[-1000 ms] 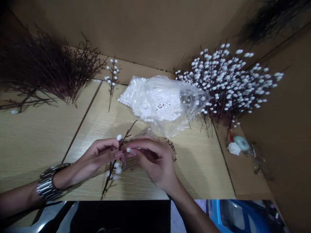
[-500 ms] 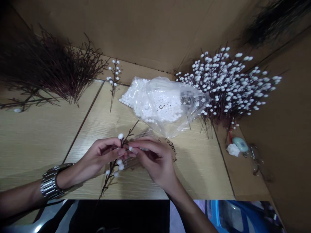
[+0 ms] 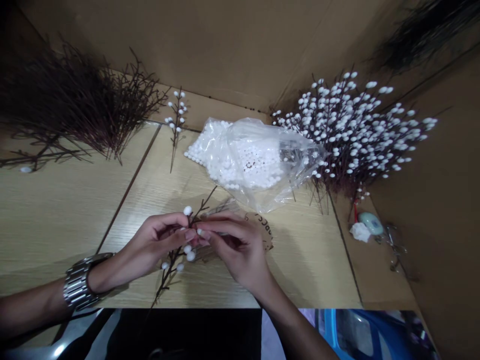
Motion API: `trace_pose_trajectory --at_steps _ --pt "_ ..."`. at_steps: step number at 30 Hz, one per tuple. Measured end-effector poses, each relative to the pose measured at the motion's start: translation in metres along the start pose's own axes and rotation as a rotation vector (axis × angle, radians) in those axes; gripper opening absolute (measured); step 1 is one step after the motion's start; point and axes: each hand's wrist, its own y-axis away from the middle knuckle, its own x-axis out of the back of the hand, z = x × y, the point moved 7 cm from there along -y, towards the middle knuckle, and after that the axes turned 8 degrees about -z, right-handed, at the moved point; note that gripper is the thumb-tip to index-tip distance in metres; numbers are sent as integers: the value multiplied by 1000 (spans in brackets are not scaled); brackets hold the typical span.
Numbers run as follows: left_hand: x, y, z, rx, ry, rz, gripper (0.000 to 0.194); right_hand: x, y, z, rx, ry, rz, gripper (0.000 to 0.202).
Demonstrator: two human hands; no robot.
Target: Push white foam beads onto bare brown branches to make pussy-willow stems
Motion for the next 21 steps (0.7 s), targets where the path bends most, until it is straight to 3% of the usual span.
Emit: trace_pose_trajectory --at_steps 6,11,14,21 --pt "1 -1 1 3 -50 4 17 0 1 -5 21 28 7 21" --pt "-3 0 5 38 -90 -52 19 32 -2 -21 -31 8 134 15" --pt "-4 1 4 41 -111 -82 18 47 -14 -34 -35 39 144 15" --pt "-12 5 6 86 -209 -200 19 29 -38 -47 -9 47 24 11"
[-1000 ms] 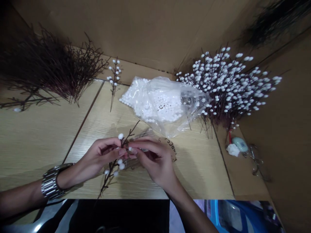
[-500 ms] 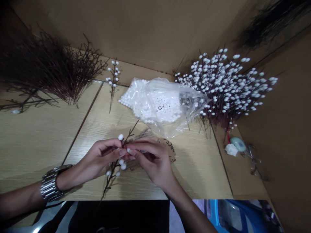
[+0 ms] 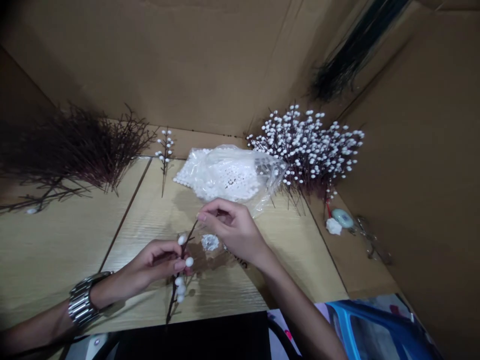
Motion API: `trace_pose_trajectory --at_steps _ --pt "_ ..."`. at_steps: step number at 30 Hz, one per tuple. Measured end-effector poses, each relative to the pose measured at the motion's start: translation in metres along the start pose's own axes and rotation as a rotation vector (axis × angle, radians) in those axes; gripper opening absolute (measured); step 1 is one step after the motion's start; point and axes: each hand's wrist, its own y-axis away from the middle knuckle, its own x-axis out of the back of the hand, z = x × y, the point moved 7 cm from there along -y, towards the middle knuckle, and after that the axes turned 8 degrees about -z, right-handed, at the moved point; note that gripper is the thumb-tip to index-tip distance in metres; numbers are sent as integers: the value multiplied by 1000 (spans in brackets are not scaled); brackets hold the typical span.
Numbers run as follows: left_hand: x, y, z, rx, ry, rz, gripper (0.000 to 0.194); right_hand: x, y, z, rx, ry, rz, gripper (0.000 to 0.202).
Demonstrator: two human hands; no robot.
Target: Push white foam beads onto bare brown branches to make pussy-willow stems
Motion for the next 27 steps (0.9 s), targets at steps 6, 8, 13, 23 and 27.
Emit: trace_pose_trajectory --at_steps 6,8,13,23,27 --pt "4 -3 3 -104 22 61 45 11 10 -22 105 304 47 11" --pt "6 -3 2 -132 34 107 52 12 13 -33 153 453 23 11" --pt "-2 -1 12 -121 -129 77 47 0 9 -42 230 580 -35 11" --pt "5 0 2 -118 -111 202 22 3 5 -14 167 397 39 14" --pt "5 0 2 -138 -52 191 21 12 15 -1 75 372 27 13"
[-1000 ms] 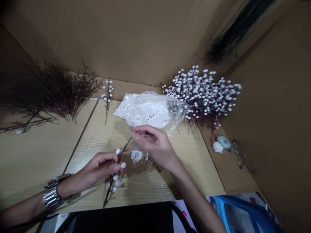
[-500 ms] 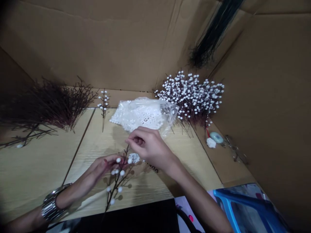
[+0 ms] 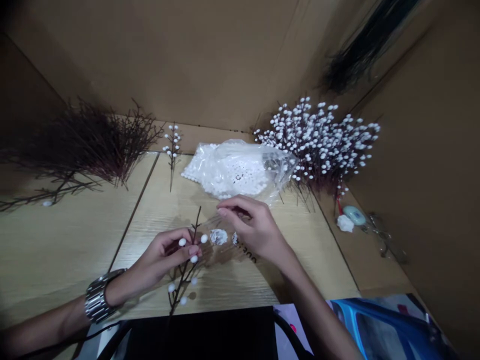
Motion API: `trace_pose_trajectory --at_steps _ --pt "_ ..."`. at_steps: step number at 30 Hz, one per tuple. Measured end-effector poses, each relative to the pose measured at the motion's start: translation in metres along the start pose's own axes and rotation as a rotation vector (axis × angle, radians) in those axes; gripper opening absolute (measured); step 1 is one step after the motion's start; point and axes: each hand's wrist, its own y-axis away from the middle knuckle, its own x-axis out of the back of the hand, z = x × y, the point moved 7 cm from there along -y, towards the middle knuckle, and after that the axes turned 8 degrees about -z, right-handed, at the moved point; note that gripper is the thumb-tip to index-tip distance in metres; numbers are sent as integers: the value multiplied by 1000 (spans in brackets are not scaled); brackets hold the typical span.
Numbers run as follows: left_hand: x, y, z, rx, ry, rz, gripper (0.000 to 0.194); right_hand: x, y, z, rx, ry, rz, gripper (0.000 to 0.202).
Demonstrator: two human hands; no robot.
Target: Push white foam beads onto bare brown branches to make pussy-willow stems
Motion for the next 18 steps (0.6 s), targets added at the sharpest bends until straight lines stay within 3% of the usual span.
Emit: trace_pose_trajectory --at_steps 4,6,12,18 --pt "0 -1 -1 28 2 -23 21 -20 10 -8 54 -4 -253 17" --pt "0 -1 -1 32 7 -30 20 -29 12 -10 68 -15 -312 18" --pt "1 -3 1 30 76 -12 15 -39 15 9 -27 -170 -197 12" --pt "4 -3 -3 23 167 9 11 -49 21 28 -147 -466 -100 11"
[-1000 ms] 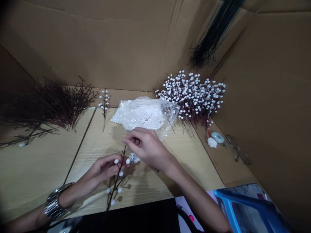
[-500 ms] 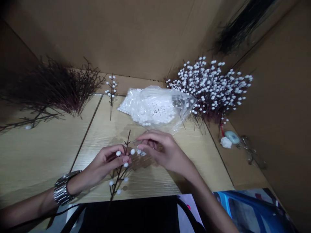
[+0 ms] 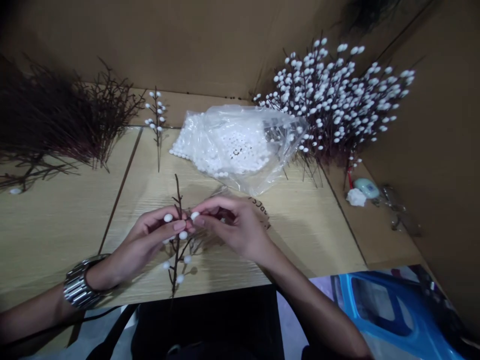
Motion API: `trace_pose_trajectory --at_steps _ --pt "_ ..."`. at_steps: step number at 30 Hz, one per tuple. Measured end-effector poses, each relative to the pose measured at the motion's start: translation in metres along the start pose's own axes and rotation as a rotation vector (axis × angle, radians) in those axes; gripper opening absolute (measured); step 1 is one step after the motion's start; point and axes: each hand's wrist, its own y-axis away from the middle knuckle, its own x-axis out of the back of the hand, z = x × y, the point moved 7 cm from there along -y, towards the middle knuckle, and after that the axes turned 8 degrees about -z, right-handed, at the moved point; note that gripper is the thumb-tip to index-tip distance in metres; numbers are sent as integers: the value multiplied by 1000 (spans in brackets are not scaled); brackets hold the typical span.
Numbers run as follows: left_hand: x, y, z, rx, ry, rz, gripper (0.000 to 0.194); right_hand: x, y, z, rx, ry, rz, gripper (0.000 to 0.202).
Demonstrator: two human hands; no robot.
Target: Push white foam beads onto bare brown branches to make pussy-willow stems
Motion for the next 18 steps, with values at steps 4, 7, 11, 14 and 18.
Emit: trace_pose_trajectory --at_steps 4,7,11,14,18 --pt "1 -1 -2 0 41 15 10 -4 -1 2 -4 -114 -1 14" --pt "2 -3 -2 4 77 33 9 -4 -2 1 -8 -140 2 13" --pt "1 -3 -1 28 120 30 9 -7 -3 1 17 -202 -22 14" --pt "1 -3 -1 41 125 27 9 -10 -1 -1 33 -233 -44 14" --pt "3 -1 -2 96 108 70 9 8 2 -14 42 -29 -15 21"
